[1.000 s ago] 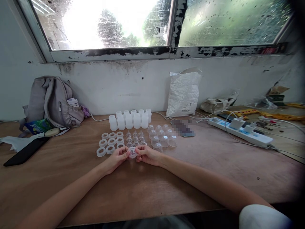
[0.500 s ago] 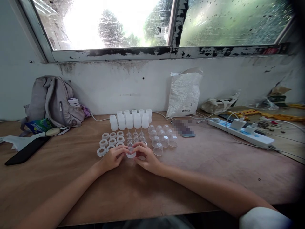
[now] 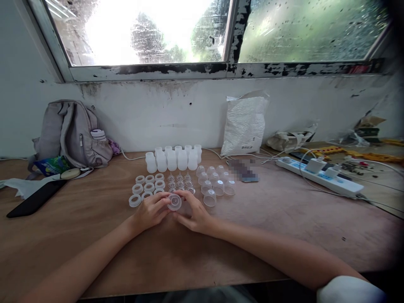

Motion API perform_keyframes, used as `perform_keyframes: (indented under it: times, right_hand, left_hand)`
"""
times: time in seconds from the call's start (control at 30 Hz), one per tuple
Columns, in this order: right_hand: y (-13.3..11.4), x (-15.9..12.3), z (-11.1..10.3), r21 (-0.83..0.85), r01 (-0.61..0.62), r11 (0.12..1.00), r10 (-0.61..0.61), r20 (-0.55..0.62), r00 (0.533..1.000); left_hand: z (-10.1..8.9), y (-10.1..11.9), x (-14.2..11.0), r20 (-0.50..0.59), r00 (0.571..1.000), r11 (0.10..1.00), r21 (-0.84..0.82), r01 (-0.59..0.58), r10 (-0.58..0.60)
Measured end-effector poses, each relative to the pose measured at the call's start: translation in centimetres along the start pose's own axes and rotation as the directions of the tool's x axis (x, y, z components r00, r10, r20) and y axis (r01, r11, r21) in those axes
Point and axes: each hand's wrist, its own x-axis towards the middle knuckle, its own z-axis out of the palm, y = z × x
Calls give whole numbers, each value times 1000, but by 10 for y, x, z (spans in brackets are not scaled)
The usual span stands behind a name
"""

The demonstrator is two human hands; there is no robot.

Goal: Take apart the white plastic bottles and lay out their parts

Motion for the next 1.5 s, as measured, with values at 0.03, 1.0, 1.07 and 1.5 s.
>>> perform_keyframes:
  times: [0.03, 1.0, 1.07, 1.5]
  right_hand:
    - [0, 0, 0, 0, -15, 1000, 15, 6, 1000]
    - [9, 3, 2, 523, -351, 776, 385, 46, 922]
    - [7, 3, 3, 470, -326, 820, 368, 2, 930]
    - [-4, 16, -16, 142, -248, 958, 244, 44, 969]
  left_hand:
    - [0, -1, -1, 18, 1000, 1000, 25, 1, -1]
    - [3, 26, 11, -15, 957, 909, -318, 269, -288]
    - [4, 29, 10, 0, 941, 865, -392, 312, -339]
    - [1, 21, 14, 118, 897, 733, -535, 419, -427]
